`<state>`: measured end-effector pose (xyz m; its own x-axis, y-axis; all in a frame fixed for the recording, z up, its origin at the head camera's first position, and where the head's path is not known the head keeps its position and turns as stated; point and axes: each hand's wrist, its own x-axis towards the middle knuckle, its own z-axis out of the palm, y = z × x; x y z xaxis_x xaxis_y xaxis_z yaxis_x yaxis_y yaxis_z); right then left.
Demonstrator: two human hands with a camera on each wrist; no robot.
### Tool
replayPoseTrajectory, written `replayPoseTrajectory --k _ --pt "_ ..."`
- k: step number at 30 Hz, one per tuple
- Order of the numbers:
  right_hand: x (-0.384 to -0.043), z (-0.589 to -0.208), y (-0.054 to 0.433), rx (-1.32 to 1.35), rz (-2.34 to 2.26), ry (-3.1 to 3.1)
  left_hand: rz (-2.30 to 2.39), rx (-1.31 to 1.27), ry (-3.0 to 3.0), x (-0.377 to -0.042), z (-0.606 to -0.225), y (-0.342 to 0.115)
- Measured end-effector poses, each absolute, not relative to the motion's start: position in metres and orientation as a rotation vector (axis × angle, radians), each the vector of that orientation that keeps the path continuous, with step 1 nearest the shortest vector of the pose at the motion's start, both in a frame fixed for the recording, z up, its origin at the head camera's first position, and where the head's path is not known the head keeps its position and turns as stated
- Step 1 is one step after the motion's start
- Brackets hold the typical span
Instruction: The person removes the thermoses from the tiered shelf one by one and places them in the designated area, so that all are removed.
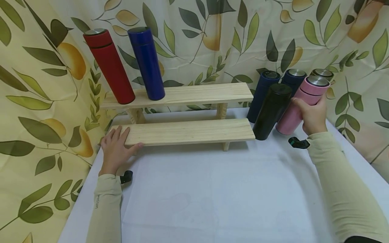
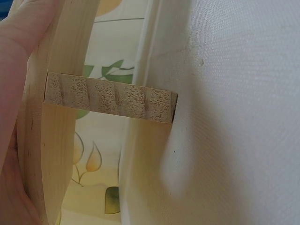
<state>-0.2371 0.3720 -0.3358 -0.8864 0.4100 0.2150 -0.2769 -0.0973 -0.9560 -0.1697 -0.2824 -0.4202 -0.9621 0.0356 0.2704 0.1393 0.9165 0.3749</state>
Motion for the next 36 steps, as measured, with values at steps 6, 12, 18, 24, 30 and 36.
replayPoseTrajectory --k 6,12,18,24,30,36 --pt "-0.239 -0.349 0.37 -0.16 2.035 -1.724 -0.585 -0.125 -2.829 -0.169 -0.419 -0.282" --pt "-0.238 -0.358 0.37 -0.181 2.041 -1.725 -0.595 -0.121 -2.839 -0.169 -0.417 -0.281" --pt "-0.238 -0.363 0.37 -0.184 2.027 -1.741 -0.599 -0.107 -2.852 -0.169 -0.416 -0.281" --pt "-0.241 -0.363 0.368 -0.154 2.011 -1.744 -0.597 -0.114 -2.844 -0.169 -0.415 -0.281" --pt "-0.24 -0.362 0.367 -0.127 2.019 -1.761 -0.596 -0.121 -2.84 -0.169 -0.415 -0.281" --pt "-0.236 -0.361 0.366 -0.19 2.006 -1.825 -0.602 -0.121 -2.844 -0.168 -0.415 -0.281"
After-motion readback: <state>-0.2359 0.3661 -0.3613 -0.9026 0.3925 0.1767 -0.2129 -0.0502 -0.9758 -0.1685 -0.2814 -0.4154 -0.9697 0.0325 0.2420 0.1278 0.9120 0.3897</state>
